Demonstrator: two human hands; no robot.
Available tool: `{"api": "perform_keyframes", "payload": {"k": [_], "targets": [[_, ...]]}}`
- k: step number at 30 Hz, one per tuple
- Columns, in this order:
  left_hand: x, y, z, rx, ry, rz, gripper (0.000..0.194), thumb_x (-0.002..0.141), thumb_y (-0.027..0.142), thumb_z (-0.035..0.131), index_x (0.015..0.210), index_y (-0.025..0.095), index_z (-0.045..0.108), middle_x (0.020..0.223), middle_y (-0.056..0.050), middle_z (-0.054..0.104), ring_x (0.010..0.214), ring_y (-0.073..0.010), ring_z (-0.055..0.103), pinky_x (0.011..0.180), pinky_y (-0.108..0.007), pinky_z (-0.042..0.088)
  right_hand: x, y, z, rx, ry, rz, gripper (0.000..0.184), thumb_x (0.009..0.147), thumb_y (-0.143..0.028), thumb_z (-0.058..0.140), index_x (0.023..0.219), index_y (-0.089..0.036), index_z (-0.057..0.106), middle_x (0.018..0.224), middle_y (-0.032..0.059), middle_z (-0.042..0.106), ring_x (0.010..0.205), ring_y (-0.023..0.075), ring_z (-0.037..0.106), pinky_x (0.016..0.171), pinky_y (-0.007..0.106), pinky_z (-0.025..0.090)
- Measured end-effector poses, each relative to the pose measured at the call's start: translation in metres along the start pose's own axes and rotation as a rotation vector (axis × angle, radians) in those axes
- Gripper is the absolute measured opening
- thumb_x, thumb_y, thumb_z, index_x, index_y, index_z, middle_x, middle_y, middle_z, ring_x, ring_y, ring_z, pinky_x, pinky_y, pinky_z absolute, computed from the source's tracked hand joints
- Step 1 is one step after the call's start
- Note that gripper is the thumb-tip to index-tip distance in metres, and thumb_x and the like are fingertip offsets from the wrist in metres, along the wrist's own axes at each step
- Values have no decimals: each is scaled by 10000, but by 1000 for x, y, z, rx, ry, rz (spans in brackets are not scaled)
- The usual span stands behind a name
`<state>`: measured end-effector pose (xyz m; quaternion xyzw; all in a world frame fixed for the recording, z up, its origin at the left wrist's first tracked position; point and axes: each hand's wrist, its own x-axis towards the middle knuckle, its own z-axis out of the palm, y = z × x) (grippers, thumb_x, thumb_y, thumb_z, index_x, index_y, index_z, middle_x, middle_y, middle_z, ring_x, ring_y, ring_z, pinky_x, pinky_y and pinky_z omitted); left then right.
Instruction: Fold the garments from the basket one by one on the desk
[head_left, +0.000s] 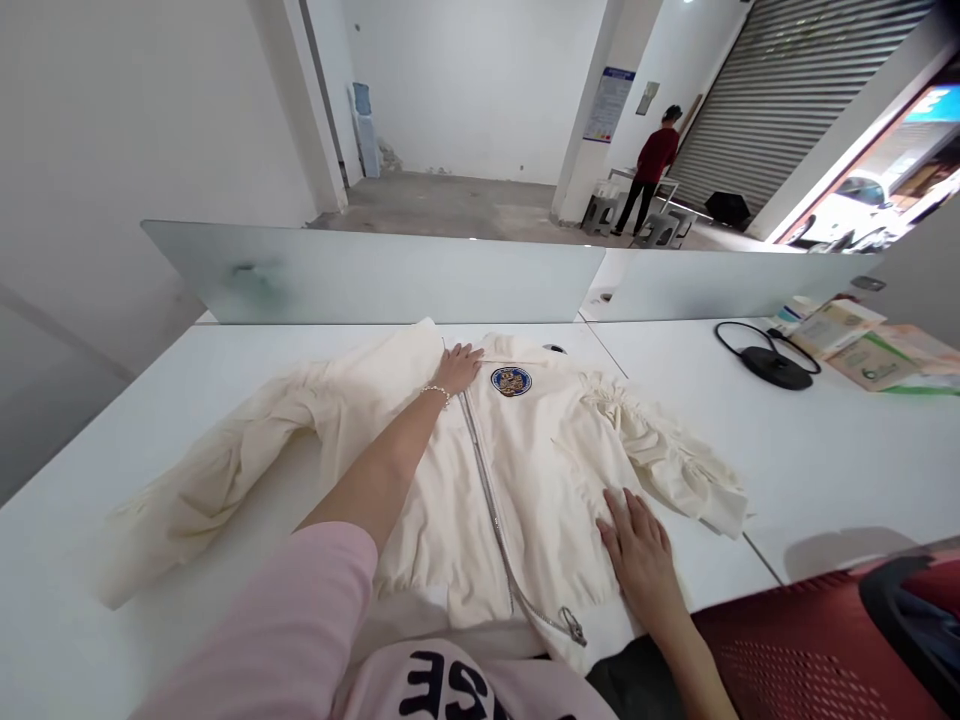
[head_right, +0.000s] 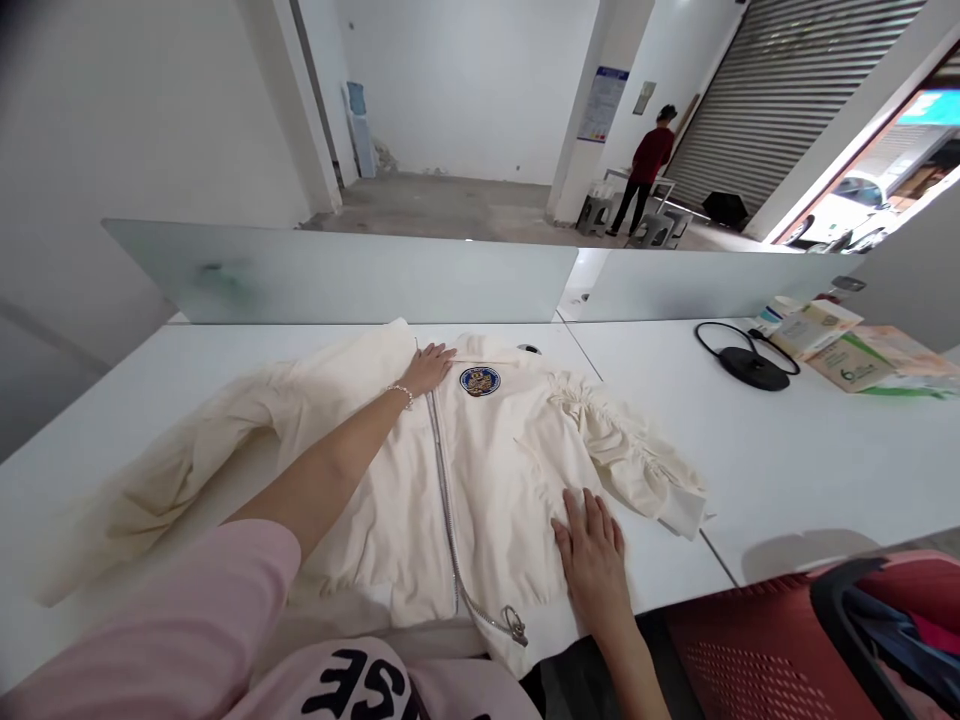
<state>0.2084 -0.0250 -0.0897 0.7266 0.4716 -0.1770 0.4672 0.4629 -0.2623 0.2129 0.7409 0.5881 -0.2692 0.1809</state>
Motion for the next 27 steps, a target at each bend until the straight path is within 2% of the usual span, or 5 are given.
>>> {"api": "perform_keyframes", "payload": {"k": [10,15,18,22,27], "targets": [[-4,4,-3,-31,-46,-29,663,1018,459,293,1590,125,272,1639,-165,289,1526,-372,198,1222,-541,170,-91,-44,-8,-100,38,151,630,987,-292,405,1600,-182,312,1530,248,418,1383,458,444,1028,688,382],[-22,10,1,-61,-39,18,691,1020,472,303,1567,52,280,1622,-201,307,1525,-376,199,1230,-536,148,-98,-30,-34,-88,-61,61,551,979,-313,424,1526,-253,407,1413,205,552,1263,391,575,986,605,460],[-29,14,-2,-111,-10,33,665,1026,442,315,1562,51,273,1625,-216,290,1528,-363,202,1233,-530,149,-53,-17,-60,-23,-51,-21,445,1013,-357,409,1438,-254,490,1373,190,568,1211,339,607,1006,570,463],[-38,13,-20,-225,99,-24,560,1048,383,266,1541,120,287,1631,-192,283,1520,-288,255,1243,-511,161,49,-33,-83,147,32,-228,412,1031,-383,423,1407,-232,496,1402,185,514,1335,328,503,1062,530,446],[-78,-5,-37,-164,92,-76,533,1040,366,288,1500,102,349,1581,-210,371,1495,-323,296,1220,-617,164,183,-86,-43,296,-108,-355,428,1046,-374,357,1419,-198,470,1471,196,428,1352,287,477,1069,470,454]]}}
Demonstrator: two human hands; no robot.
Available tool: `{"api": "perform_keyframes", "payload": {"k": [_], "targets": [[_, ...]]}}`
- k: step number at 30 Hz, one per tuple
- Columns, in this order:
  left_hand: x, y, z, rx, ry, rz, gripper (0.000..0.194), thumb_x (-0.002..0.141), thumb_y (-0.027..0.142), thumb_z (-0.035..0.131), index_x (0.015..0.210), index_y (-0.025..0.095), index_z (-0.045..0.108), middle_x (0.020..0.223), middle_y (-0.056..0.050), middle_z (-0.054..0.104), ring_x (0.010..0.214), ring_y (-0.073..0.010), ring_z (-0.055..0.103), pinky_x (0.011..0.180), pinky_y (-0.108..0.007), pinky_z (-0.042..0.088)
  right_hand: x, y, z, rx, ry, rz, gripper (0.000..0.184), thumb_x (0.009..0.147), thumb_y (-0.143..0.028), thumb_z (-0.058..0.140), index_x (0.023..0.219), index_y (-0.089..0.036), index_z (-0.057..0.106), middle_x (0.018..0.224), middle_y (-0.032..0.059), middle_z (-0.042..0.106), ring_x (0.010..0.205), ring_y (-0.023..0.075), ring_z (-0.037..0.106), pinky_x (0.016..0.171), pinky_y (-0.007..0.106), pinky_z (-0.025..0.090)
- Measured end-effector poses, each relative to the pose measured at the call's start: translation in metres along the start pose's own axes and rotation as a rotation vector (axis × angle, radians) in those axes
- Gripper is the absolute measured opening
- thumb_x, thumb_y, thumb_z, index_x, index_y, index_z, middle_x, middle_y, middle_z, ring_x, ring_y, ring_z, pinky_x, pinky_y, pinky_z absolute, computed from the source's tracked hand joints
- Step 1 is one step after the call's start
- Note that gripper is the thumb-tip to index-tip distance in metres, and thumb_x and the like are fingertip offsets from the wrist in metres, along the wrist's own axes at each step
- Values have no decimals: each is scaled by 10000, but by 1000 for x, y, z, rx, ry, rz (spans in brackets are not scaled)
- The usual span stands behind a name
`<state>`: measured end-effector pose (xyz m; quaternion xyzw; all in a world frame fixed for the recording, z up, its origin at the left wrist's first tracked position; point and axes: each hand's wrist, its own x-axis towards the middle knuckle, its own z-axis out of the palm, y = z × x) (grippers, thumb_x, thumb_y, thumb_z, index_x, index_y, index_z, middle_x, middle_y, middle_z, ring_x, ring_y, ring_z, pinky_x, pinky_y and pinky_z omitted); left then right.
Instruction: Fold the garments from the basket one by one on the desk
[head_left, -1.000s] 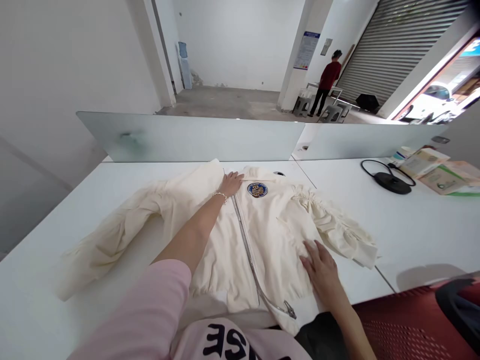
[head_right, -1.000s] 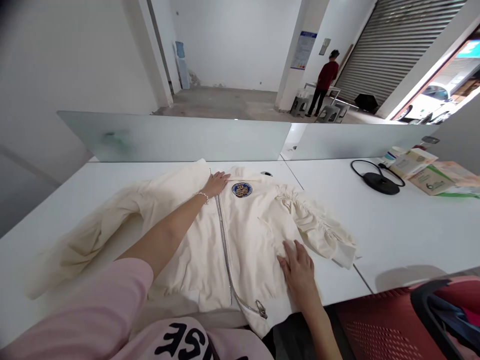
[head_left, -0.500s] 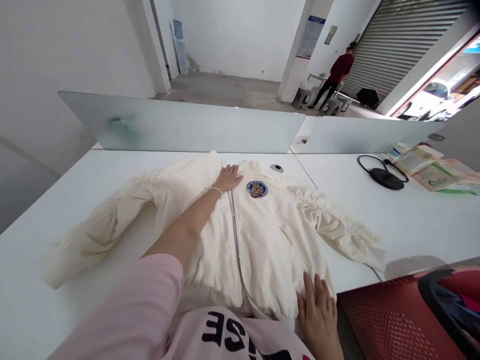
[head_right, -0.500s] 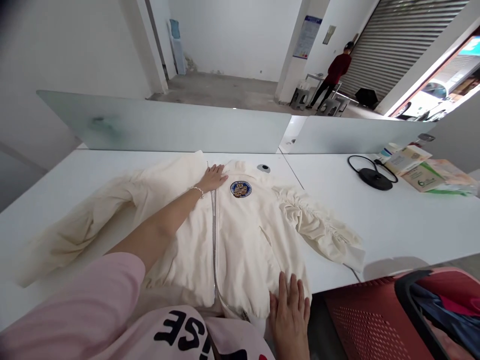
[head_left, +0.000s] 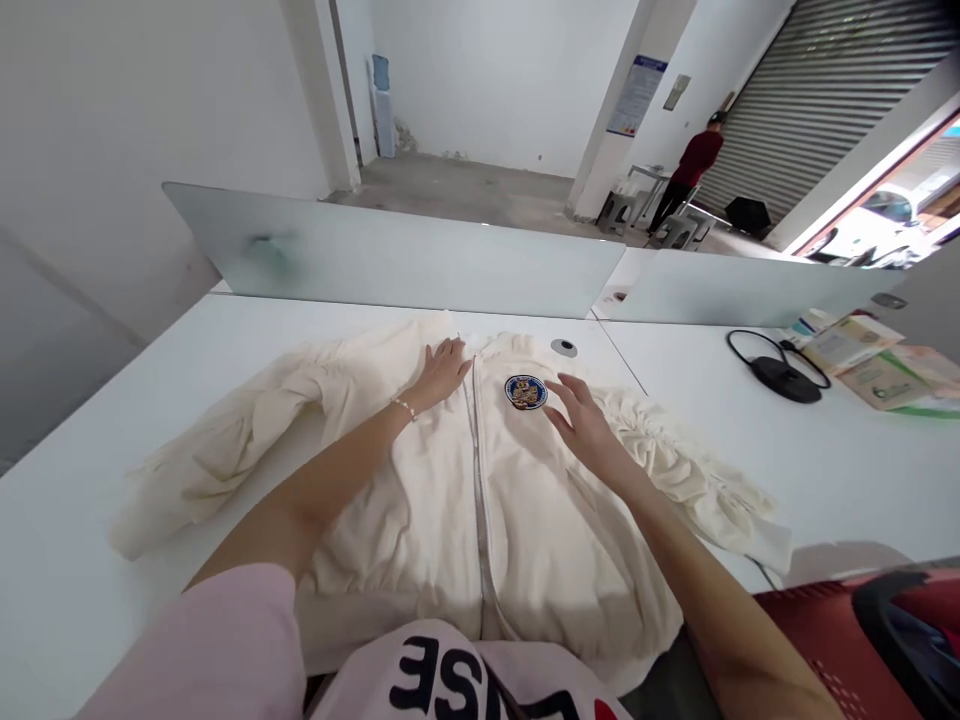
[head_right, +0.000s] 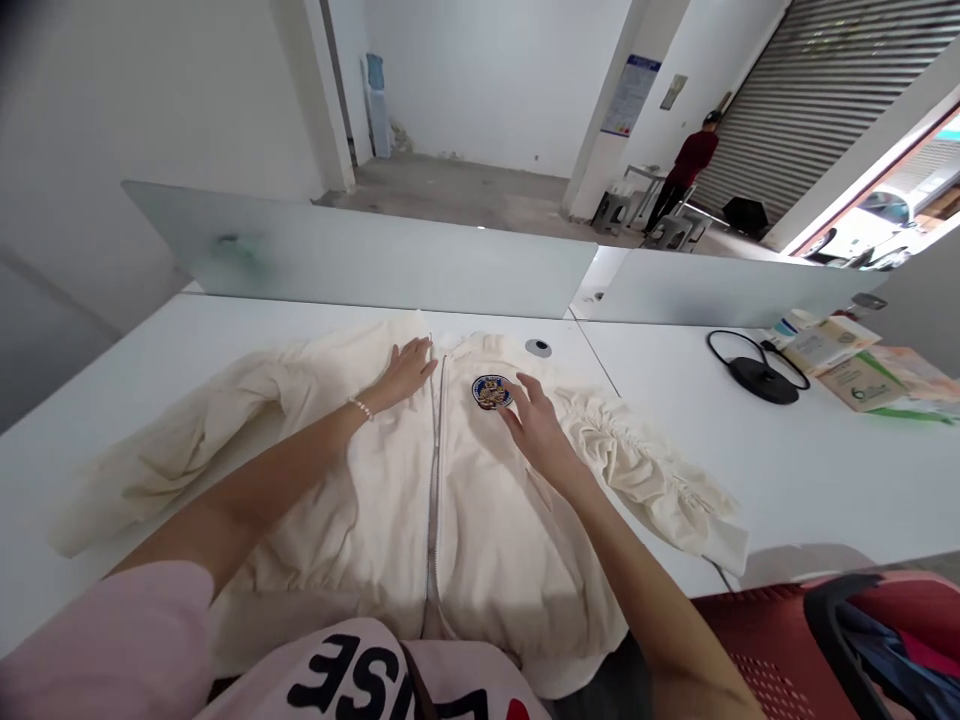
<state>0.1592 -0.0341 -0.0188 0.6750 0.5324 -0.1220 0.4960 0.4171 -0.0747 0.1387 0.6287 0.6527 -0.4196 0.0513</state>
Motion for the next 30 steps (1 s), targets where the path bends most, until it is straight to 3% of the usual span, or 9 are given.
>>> {"api": "perform_keyframes", "payload": {"k": [5,8,11,16,21,26,30], "targets": [[-35,-11,8,121,-135,7,563,1042,429,266,1534,171,358,1652,-144,265,1541,-335,195,1220,-657,142,105,23,74,-219,-242,109,511,1061,-340,296,1506,-110,397,1616,222,248,1506,350,223,1168,602,245],[-35,-11,11,129,-149,22,567,1044,444,249,1541,194,357,1661,-114,251,1546,-315,192,1220,-661,150,134,41,110,-235,-276,217,574,1061,-394,283,1535,-78,356,1609,257,257,1506,401,207,1138,668,227],[-29,-11,9,113,-171,32,591,1043,481,239,1553,200,342,1671,-93,224,1552,-303,176,1224,-662,150,148,60,129,-250,-297,324,622,1059,-417,220,1586,-92,280,1626,249,227,1516,383,215,1148,653,235],[-24,-13,10,96,-189,70,646,1035,550,220,1577,206,291,1672,-76,215,1556,-275,175,1230,-666,135,164,79,139,-265,-313,368,640,1048,-453,181,1623,-174,221,1672,152,147,1551,304,147,1204,578,193],[-20,-9,13,171,-194,205,598,1043,512,226,1557,230,344,1669,-44,226,1557,-258,175,1227,-676,146,177,79,139,-261,-296,366,628,1049,-427,194,1618,-164,231,1667,160,169,1545,306,160,1206,591,169],[-15,-5,12,205,-187,214,606,1045,499,218,1564,206,332,1667,-52,229,1555,-260,183,1220,-680,166,172,54,131,-262,-245,325,578,1046,-319,243,1577,-99,305,1614,250,251,1509,363,221,1167,635,194],[-12,-3,12,210,-167,183,619,1042,491,236,1569,177,320,1663,-70,242,1551,-253,198,1232,-654,166,150,20,133,-230,-228,260,552,1073,-337,181,1575,-142,301,1604,233,267,1490,330,276,1163,579,250]]}}
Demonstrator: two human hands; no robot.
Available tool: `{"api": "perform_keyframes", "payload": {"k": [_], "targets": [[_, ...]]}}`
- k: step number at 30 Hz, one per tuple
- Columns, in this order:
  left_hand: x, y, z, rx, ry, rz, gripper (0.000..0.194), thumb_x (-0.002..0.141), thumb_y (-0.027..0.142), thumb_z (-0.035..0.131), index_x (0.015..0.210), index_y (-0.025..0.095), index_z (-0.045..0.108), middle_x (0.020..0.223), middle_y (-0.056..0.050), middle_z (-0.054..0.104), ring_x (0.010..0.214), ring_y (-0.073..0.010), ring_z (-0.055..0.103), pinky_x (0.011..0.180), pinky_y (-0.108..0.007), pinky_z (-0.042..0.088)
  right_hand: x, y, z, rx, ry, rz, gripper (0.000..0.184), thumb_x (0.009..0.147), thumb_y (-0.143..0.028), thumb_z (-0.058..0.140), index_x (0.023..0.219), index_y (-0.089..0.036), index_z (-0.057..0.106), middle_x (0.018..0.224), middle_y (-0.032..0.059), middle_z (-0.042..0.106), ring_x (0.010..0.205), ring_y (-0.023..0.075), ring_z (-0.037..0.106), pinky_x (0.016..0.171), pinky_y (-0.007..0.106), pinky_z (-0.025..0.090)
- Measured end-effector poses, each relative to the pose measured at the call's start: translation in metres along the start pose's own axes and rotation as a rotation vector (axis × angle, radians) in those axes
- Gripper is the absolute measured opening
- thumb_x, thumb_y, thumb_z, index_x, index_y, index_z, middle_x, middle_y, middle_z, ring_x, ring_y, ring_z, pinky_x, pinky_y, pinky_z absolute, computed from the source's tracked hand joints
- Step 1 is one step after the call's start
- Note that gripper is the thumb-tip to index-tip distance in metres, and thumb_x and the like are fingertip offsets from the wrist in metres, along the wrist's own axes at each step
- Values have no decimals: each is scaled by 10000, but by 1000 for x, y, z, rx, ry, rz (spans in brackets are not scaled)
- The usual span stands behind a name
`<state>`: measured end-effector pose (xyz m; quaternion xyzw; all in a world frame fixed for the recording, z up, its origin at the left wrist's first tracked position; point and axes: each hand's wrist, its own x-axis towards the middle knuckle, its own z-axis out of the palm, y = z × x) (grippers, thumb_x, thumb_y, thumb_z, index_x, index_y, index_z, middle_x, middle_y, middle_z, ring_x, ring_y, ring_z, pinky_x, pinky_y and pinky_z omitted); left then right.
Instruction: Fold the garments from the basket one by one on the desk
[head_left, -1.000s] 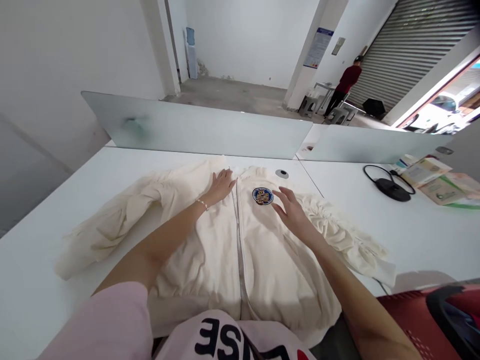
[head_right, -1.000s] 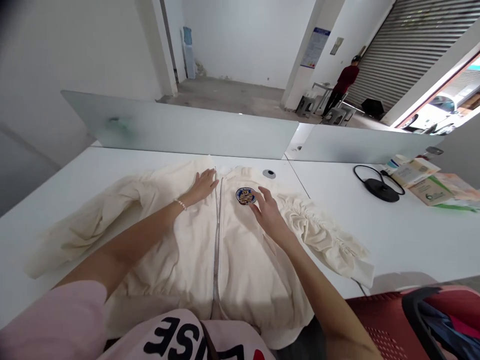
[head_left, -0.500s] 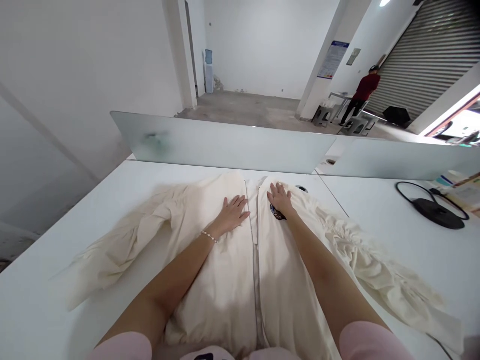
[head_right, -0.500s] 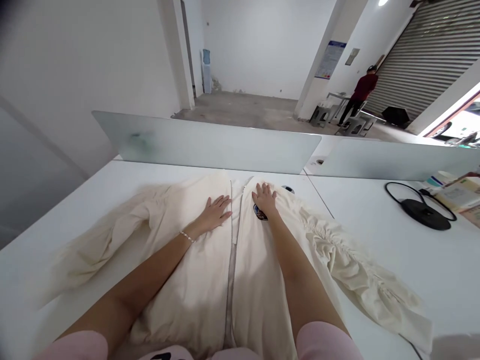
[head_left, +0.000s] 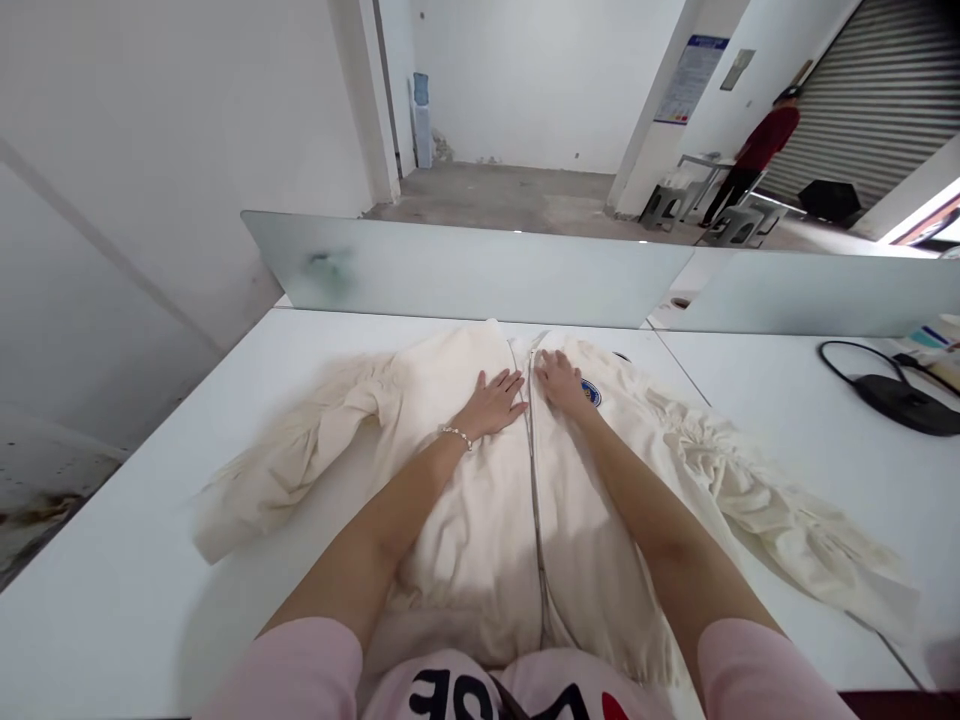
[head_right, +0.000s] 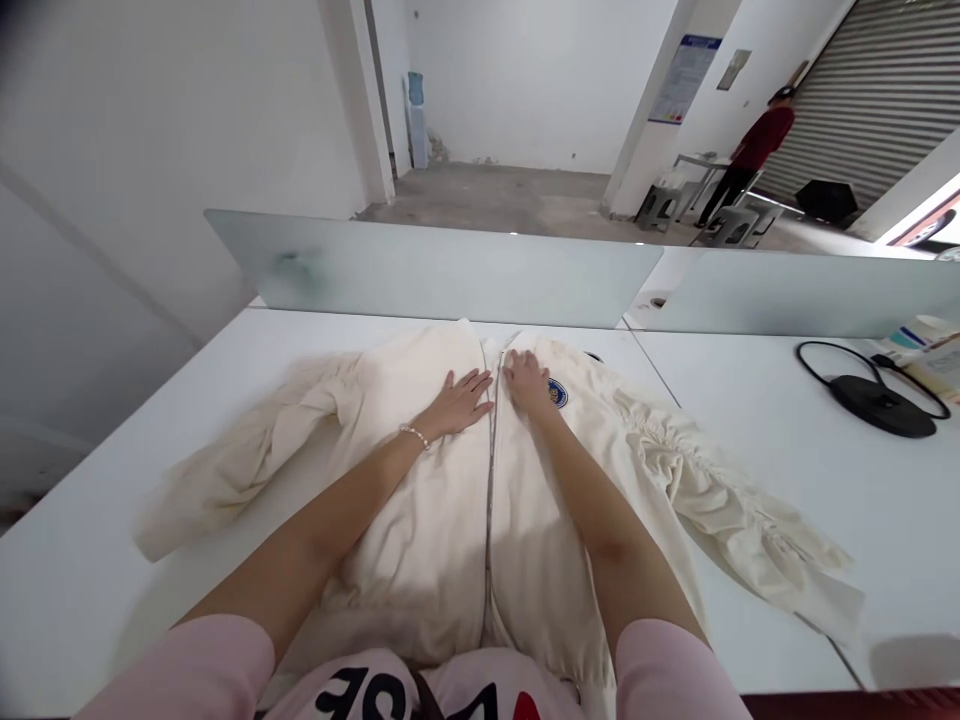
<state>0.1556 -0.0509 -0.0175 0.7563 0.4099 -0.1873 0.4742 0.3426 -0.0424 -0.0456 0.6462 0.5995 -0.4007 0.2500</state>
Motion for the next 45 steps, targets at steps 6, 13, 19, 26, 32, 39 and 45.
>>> {"api": "perform_keyframes", "payload": {"k": [6,13,19,26,32,39,45], "targets": [[1,0,0,-18,16,-46,636,1030,469,284,1571,135,297,1664,-103,235,1543,-255,218,1242,-626,168,-43,-27,-2,37,-38,-87,485,1046,-268,303,1476,-98,447,1531,256,379,1446,349,350,1139,587,305],[-1,-2,1,-61,43,-111,563,1041,393,260,1524,119,358,1647,-133,281,1531,-255,242,1244,-601,184,-128,-48,4,90,-81,-302,518,1007,-234,425,1518,-147,416,1541,173,422,1421,240,412,1145,418,371],[-1,-3,-3,29,100,-79,463,1048,327,275,1418,129,470,1532,-162,453,1410,-294,409,1181,-554,308,-170,-58,19,70,39,-290,486,1044,-269,367,1495,-119,469,1588,174,368,1495,278,312,1207,510,268],[45,-13,-32,43,19,-84,298,979,132,372,1164,123,605,1340,-173,533,1195,-300,539,988,-420,469,-164,-55,18,129,67,-336,476,1036,-269,377,1467,-105,499,1556,198,409,1469,293,357,1186,520,301],[88,-36,-41,-87,105,-276,418,912,9,320,1214,154,571,1329,-164,515,1217,-270,541,994,-395,482,-160,-48,22,186,65,-373,469,1028,-278,391,1449,-111,512,1554,195,410,1464,295,358,1189,499,299],[108,-56,-21,-97,46,-335,331,946,99,373,1232,108,540,1343,-203,474,1123,-272,594,1010,-408,475,-156,-47,26,213,67,-358,460,1028,-304,408,1436,-134,535,1558,189,407,1476,338,332,1169,514,315],[119,-60,-23,-71,-46,-333,317,918,90,415,1207,114,544,1260,-213,532,1160,-320,592,1026,-437,458,-156,-47,22,211,40,-330,488,1035,-337,408,1452,-111,525,1576,245,341,1501,400,258,1167,520,304]]}}
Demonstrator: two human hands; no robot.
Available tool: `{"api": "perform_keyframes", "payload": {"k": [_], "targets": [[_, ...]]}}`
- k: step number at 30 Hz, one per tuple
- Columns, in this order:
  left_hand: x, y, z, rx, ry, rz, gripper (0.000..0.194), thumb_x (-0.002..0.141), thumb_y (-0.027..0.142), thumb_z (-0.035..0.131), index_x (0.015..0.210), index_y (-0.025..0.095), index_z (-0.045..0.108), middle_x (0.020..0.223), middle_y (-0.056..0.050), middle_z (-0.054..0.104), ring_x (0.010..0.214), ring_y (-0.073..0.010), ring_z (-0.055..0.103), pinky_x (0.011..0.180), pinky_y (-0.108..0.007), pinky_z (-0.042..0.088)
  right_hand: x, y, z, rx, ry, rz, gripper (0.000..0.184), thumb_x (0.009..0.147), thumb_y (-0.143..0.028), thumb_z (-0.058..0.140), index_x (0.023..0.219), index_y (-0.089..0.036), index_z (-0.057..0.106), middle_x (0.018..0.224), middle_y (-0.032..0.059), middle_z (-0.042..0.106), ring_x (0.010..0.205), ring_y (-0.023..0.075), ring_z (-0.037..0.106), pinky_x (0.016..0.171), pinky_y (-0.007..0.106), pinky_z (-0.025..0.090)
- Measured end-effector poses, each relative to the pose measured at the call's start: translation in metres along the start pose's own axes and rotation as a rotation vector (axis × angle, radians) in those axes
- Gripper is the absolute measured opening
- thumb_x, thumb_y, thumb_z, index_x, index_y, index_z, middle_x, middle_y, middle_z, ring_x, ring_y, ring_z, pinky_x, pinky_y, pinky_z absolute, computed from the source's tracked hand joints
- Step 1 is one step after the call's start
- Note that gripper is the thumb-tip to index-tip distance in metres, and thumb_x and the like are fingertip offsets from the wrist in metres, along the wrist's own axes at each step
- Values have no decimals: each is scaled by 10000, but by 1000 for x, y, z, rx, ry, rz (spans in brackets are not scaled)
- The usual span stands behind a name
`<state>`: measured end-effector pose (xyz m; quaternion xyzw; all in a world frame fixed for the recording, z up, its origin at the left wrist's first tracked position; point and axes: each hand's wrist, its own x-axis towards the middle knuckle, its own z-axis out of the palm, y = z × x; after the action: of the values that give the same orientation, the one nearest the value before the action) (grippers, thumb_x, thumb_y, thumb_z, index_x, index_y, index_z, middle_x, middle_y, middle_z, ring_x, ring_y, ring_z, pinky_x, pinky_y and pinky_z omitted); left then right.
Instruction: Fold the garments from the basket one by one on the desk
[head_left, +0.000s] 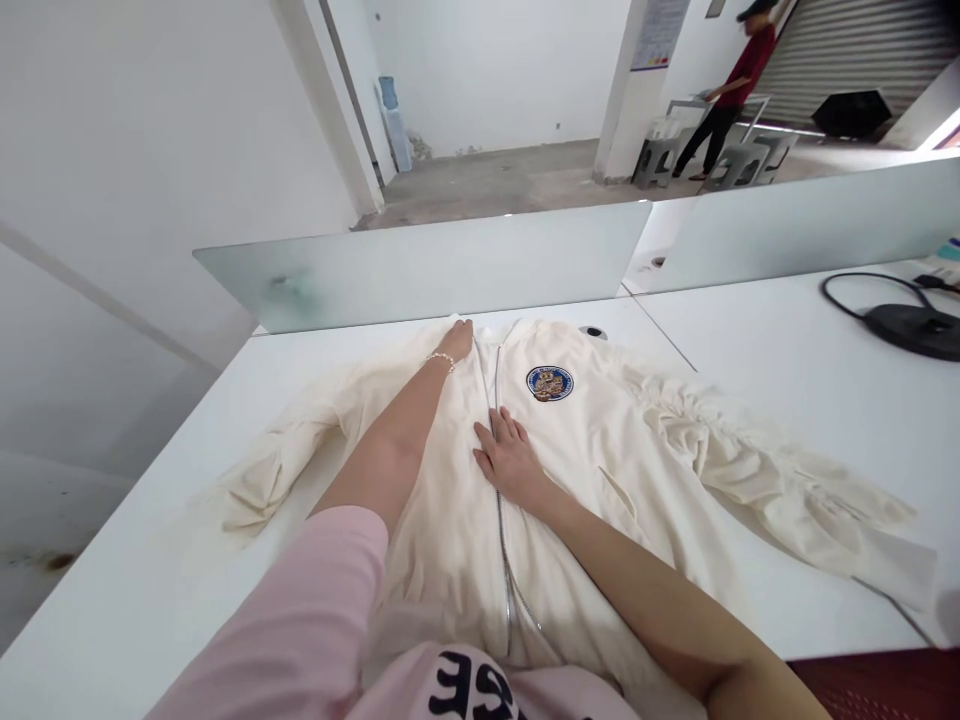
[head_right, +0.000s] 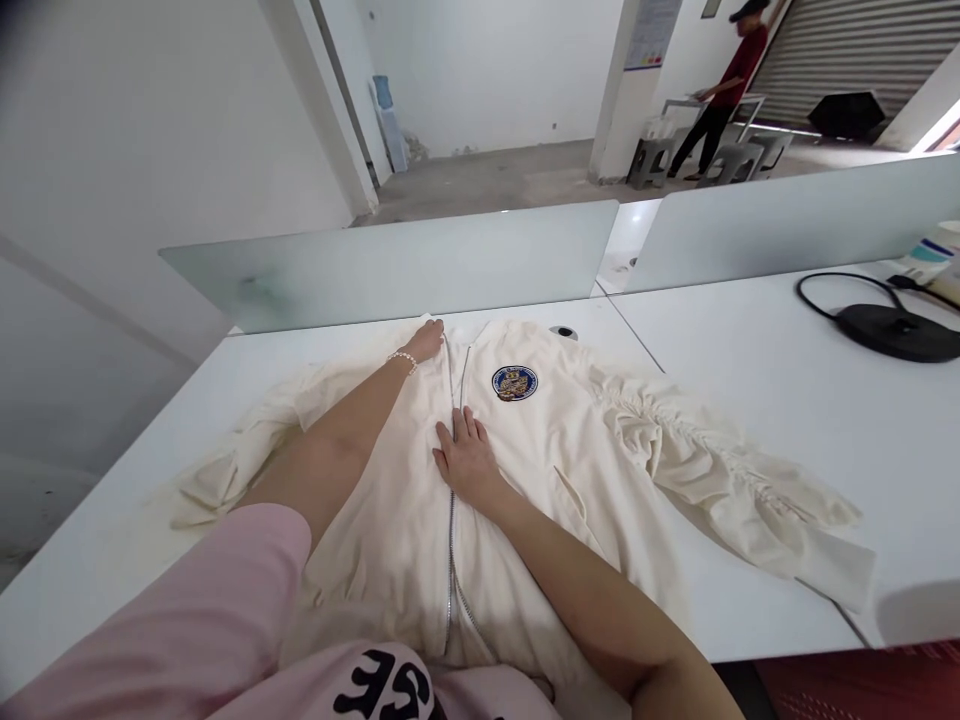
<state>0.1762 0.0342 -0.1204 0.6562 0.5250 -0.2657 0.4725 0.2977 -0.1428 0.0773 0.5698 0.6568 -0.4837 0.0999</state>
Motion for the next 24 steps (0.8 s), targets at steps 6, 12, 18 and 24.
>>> {"api": "perform_keyframes", "payload": {"k": [6,12,18,24], "targets": [[-2,2,-14,46,-19,26,209,881,96,481,1062,146,572,1330,-194,477,1120,-306,605,986,-420,477,0,0,-2,15,15,-3,479,1031,-346,429,1436,-115,537,1556,252,369,1487,392,291,1164,515,308],[-3,8,-27,11,-99,138,138,930,203,516,1054,182,572,1116,-100,625,1031,-222,608,933,-323,479,0,2,-1,74,33,5,478,1036,-386,437,1419,-126,554,1540,247,386,1481,382,299,1158,503,311],[-4,16,-21,18,-153,184,233,911,193,524,1138,187,570,1129,-98,598,952,-210,621,864,-311,489,8,11,-5,400,70,67,315,994,-297,551,1265,-193,672,1327,148,602,1339,267,485,1115,430,352],[-12,22,-10,30,-120,216,299,921,147,476,1192,238,563,1205,-87,499,1039,-216,604,978,-341,467,6,-10,-12,774,-100,76,192,873,-183,649,1050,-177,721,1050,60,727,909,181,654,938,325,460]]}}
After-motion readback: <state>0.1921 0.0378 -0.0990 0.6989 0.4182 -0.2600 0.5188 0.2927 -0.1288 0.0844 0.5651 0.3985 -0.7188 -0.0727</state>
